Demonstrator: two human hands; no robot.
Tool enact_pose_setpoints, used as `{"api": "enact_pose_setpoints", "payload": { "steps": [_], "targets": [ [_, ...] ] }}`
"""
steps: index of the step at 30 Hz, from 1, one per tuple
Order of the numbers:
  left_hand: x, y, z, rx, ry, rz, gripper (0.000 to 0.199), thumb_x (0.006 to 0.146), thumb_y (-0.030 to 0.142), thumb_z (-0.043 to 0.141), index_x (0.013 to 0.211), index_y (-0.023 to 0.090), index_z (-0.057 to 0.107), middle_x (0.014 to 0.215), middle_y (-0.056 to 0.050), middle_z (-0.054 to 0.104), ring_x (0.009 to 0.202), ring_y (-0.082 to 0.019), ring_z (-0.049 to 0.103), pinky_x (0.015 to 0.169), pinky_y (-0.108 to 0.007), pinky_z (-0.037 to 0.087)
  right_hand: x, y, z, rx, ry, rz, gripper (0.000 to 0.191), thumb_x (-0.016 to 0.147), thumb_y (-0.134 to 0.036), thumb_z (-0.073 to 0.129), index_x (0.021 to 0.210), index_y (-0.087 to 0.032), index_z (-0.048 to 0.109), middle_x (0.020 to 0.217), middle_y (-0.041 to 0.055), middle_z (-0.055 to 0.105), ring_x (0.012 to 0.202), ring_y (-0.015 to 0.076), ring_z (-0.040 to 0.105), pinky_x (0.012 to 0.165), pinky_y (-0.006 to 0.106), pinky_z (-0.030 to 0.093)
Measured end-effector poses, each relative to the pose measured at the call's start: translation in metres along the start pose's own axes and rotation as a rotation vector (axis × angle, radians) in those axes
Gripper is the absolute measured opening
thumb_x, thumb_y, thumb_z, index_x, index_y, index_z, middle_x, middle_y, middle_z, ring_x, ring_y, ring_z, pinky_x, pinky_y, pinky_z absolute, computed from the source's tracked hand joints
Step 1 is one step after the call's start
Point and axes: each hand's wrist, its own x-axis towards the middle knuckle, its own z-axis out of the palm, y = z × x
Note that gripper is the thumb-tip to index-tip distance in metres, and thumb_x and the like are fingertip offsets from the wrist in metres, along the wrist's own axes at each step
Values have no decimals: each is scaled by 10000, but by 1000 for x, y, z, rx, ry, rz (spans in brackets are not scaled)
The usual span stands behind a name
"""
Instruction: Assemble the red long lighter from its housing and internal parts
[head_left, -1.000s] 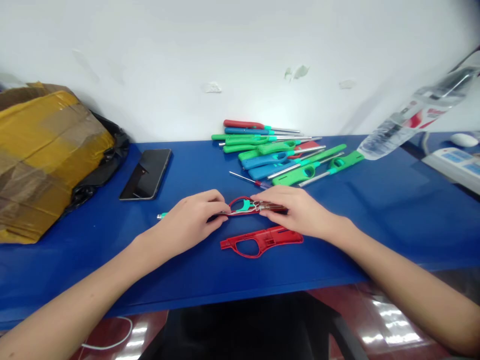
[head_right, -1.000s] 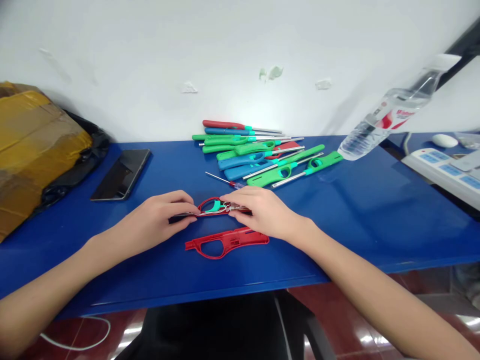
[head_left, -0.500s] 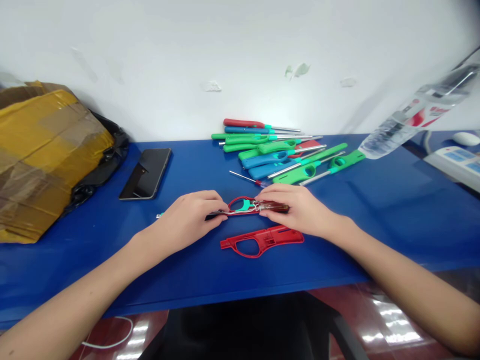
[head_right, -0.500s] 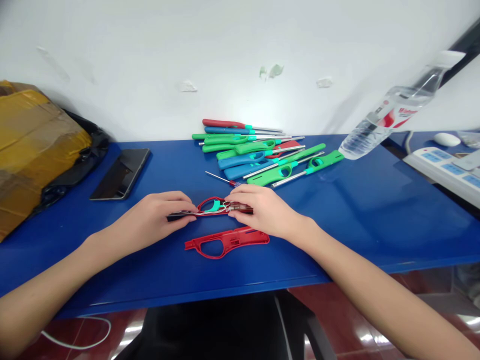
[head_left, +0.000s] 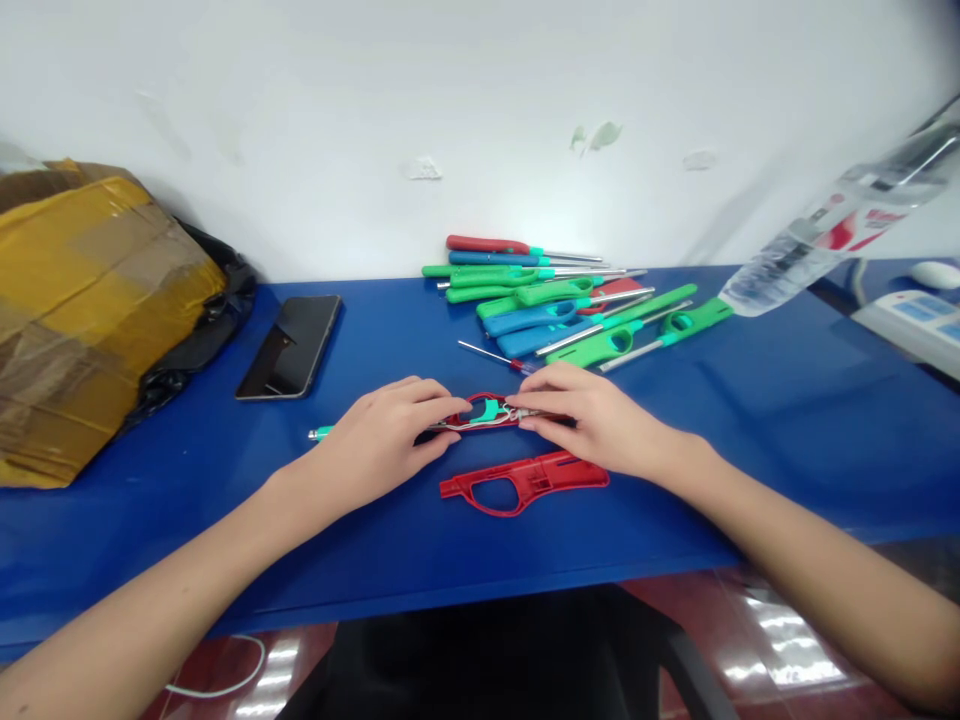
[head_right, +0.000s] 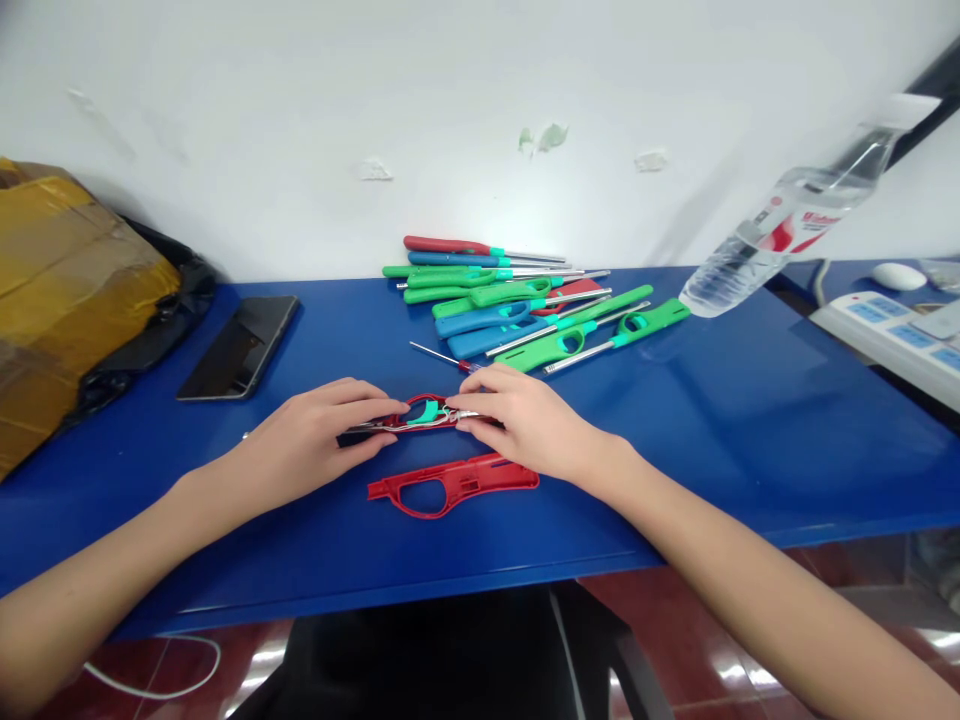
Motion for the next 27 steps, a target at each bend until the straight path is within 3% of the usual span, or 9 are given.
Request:
{"api": "enact_pose_setpoints", "payload": {
  "steps": [5, 12, 23, 27],
  "targets": [
    [-1, -1, 1, 12, -3, -7, 296, 941, 269, 575, 1219, 195, 642, 1109, -68, 678, 988, -214, 650, 838, -338, 550, 0, -1, 0, -16, -19, 5, 299, 954, -222, 549, 1226, -166, 662, 1116, 113, 679, 1040, 240, 624, 923, 409, 545],
    [0, 1, 10, -4, 12, -57, 407, 951, 429, 545, 1261, 177, 618, 1100, -86, 643, 968, -221, 629, 845, -364, 540, 1, -5, -1, -8, -1, 28, 311, 936, -233, 578, 1214, -117, 654, 1108, 128, 680, 1036, 238, 634, 930, 390, 549],
    [3, 2, 12, -21, 3, -92, 367, 955, 383, 541, 1242, 175, 634, 1075, -84, 646, 905, -204, 627, 784, -331, 529, 1, -3, 0, 16, 7, 86, 308, 902, -234, 634, 1201, -167, 663, 1095, 112, 710, 1043, 253, 649, 900, 417, 564],
    [2, 1, 13, -16, 8, -88, 364, 956, 376, 540, 1241, 169, 633, 1075, -83, 645, 914, -205, 626, 786, -334, 531, 2, -4, 0, 38, 21, 100, 297, 881, -215, 663, 1167, -135, 672, 1035, 102, 734, 987, 237, 663, 884, 393, 560]
  ]
}}
